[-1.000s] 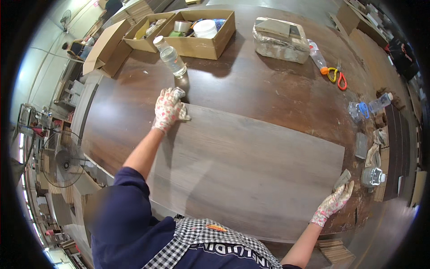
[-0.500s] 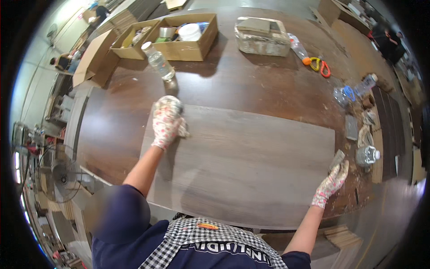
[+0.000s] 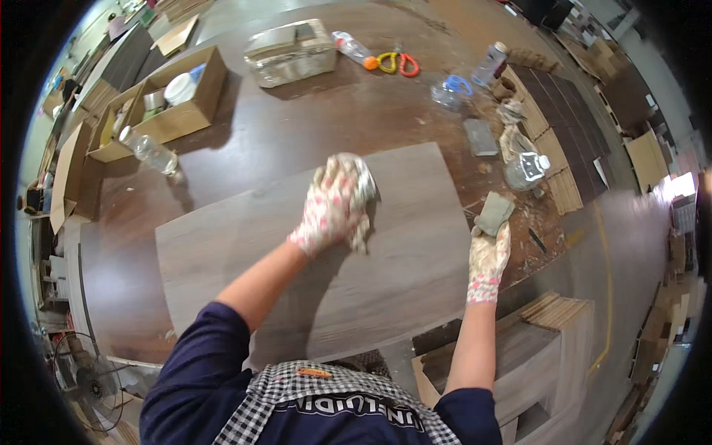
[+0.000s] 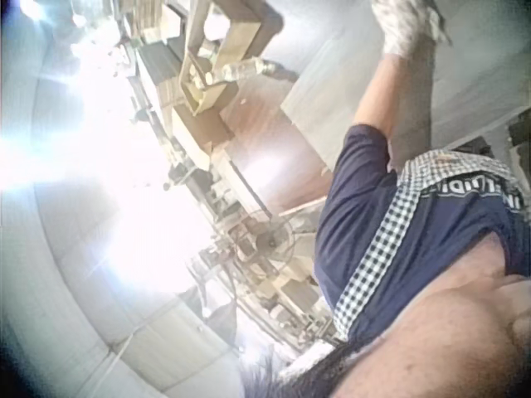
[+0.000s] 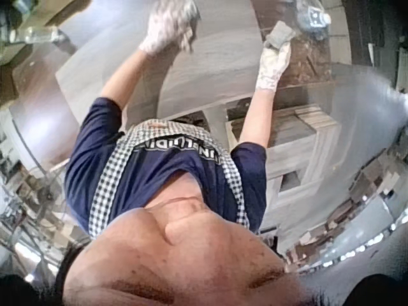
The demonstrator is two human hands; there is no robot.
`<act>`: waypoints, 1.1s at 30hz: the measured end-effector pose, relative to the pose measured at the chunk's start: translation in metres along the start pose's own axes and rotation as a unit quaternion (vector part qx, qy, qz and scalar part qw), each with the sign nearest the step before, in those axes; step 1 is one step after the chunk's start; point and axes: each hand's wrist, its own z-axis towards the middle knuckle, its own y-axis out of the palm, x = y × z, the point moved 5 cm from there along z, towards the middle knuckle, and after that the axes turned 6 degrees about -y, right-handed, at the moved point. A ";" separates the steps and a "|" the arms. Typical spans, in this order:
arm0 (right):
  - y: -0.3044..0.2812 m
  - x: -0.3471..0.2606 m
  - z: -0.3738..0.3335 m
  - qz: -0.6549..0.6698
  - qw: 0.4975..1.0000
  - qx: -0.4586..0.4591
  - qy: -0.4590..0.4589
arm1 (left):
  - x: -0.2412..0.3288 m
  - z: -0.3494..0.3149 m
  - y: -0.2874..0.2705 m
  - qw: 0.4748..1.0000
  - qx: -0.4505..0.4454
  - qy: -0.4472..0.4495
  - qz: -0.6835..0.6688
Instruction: The person is sanding the surface of a wood board with a sanding block and wiping it clean with a cloth.
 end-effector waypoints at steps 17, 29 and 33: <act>0.063 0.008 0.110 -0.545 0.769 -0.287 -0.169 | 0.129 -0.041 0.008 0.981 -0.111 0.149 -0.057; 0.062 0.031 0.127 -0.581 0.685 -0.398 -0.189 | 0.126 -0.040 0.006 0.982 -0.126 0.125 -0.060; 0.033 -0.018 0.081 -0.606 0.657 -0.407 -0.188 | 0.125 -0.037 0.010 0.985 -0.124 0.106 -0.062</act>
